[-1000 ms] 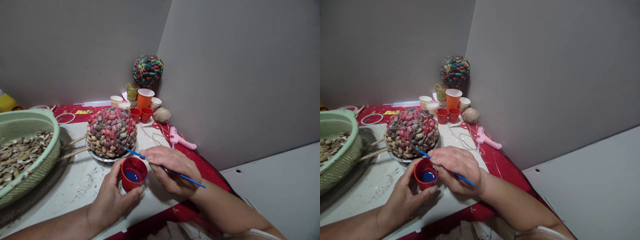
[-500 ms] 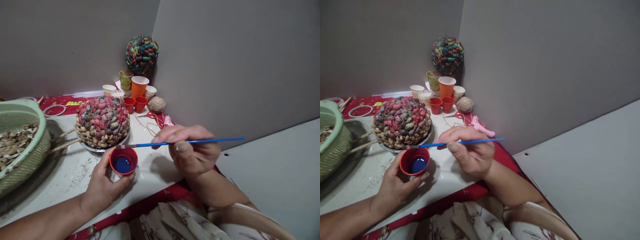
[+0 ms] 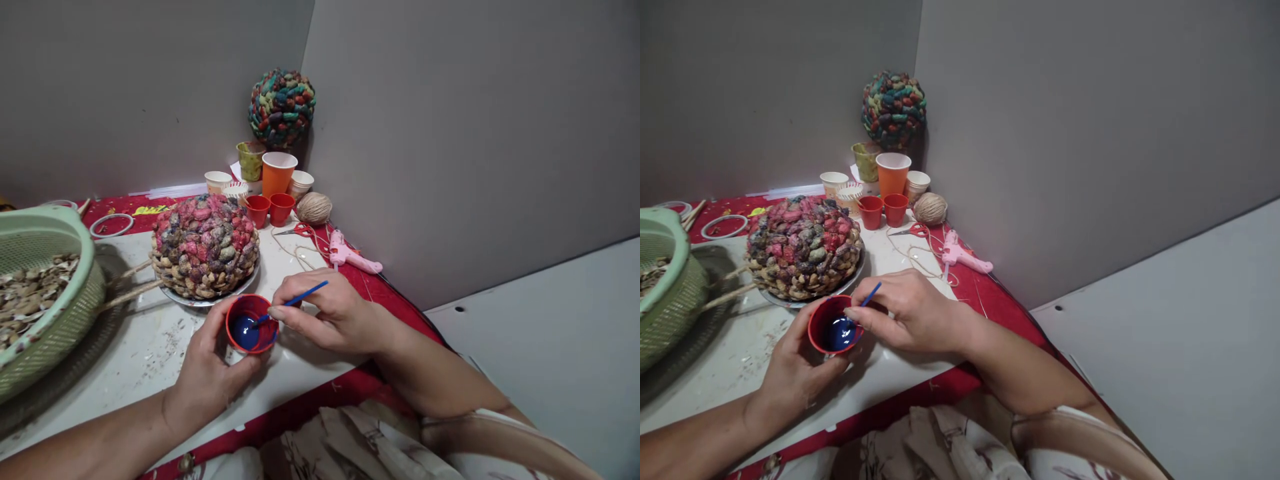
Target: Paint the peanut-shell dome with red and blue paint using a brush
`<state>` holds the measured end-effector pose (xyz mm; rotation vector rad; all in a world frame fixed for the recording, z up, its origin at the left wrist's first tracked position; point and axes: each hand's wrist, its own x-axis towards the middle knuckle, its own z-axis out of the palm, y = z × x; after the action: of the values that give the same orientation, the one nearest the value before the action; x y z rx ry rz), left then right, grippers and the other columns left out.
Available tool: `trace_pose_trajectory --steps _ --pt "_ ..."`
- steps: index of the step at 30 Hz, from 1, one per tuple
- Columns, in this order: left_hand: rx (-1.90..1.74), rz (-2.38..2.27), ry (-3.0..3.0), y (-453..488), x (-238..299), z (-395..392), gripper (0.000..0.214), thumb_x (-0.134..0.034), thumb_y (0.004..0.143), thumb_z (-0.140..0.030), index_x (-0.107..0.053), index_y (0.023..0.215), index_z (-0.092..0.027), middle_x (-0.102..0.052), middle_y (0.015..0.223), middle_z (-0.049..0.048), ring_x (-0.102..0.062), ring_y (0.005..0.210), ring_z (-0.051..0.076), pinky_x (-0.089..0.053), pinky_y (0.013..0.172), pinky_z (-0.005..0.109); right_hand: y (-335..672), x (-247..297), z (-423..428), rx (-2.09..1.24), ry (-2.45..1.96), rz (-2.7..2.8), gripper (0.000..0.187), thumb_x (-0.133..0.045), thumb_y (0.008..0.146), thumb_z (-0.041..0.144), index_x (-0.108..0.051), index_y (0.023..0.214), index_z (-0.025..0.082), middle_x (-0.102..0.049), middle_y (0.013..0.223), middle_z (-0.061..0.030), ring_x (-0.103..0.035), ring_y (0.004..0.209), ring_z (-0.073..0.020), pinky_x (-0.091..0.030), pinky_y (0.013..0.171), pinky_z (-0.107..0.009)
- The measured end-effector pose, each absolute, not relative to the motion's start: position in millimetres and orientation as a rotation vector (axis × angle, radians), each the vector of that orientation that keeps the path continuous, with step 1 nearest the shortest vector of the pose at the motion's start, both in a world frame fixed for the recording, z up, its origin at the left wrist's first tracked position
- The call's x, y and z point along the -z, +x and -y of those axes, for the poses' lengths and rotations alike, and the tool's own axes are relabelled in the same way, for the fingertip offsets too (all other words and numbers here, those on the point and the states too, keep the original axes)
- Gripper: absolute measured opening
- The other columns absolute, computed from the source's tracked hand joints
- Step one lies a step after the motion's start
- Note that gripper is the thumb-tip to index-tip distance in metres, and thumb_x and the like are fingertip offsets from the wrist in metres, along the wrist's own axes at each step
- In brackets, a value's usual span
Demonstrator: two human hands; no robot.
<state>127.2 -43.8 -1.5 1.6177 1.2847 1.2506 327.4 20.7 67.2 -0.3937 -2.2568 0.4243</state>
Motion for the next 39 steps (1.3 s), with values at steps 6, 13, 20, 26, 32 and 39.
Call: trace_pose_trajectory --steps 6,13,20,26,32,39 --pt "-1.264 -1.360 1.656 127.2 -0.7 43.5 0.050 -0.078 0.074 -0.026 -0.062 0.121 -0.021 -0.076 0.113 0.0062 -0.073 0.101 0.021 -0.058 0.092 0.034 330.7 -67.5 -19.6 -0.437 -0.446 2.116 0.009 -0.061 0.095 0.017 -0.065 0.087 0.015 -0.071 0.071 -0.0027 -0.064 0.057 -0.0089 -0.051 0.055 -0.019" --pt "-1.274 -1.396 1.660 123.1 2.0 45.6 0.051 -0.080 0.076 -0.030 -0.060 0.122 -0.020 -0.075 0.113 0.0062 -0.072 0.101 0.021 -0.058 0.092 0.034 331.0 -66.8 -18.1 -0.619 -0.557 1.939 0.013 -0.064 0.093 0.015 -0.066 0.080 0.015 -0.070 0.069 -0.0012 -0.066 0.057 -0.0084 -0.053 0.055 -0.018" --pt "-1.302 -1.362 1.533 122.2 2.9 47.3 0.053 -0.079 0.079 -0.037 -0.057 0.124 -0.020 -0.074 0.113 0.0075 -0.072 0.099 0.022 -0.059 0.089 0.034 322.9 -60.6 -22.2 -0.933 -0.581 1.537 0.016 -0.074 0.089 0.030 -0.067 0.082 0.017 -0.073 0.066 0.0002 -0.072 0.053 -0.0125 -0.063 0.051 -0.021" --pt "-1.345 -1.357 1.481 123.3 6.4 47.3 0.054 -0.079 0.078 -0.037 -0.055 0.124 -0.020 -0.074 0.113 0.0071 -0.073 0.098 0.021 -0.060 0.088 0.034 310.0 -54.2 -27.3 -0.839 -0.551 1.452 0.018 -0.077 0.087 0.032 -0.066 0.082 0.019 -0.075 0.068 0.0006 -0.074 0.057 -0.0144 -0.065 0.052 -0.024" --pt "-1.318 -1.363 1.488 124.1 5.2 46.8 0.052 -0.079 0.079 -0.037 -0.056 0.123 -0.022 -0.074 0.115 0.0064 -0.072 0.101 0.022 -0.060 0.090 0.036 300.4 -45.9 -28.2 -0.862 -0.508 1.432 0.011 -0.075 0.088 0.025 -0.068 0.084 0.018 -0.076 0.070 0.0008 -0.076 0.059 -0.0140 -0.065 0.055 -0.023" --pt "-1.332 -1.371 1.493 124.4 5.9 46.6 0.052 -0.079 0.078 -0.033 -0.055 0.123 -0.022 -0.075 0.113 0.0052 -0.073 0.098 0.020 -0.061 0.087 0.033 299.0 -38.0 -32.3 -0.863 -0.540 1.445 0.005 -0.075 0.087 0.018 -0.070 0.086 0.017 -0.076 0.074 0.0008 -0.077 0.062 -0.0138 -0.065 0.058 -0.021"
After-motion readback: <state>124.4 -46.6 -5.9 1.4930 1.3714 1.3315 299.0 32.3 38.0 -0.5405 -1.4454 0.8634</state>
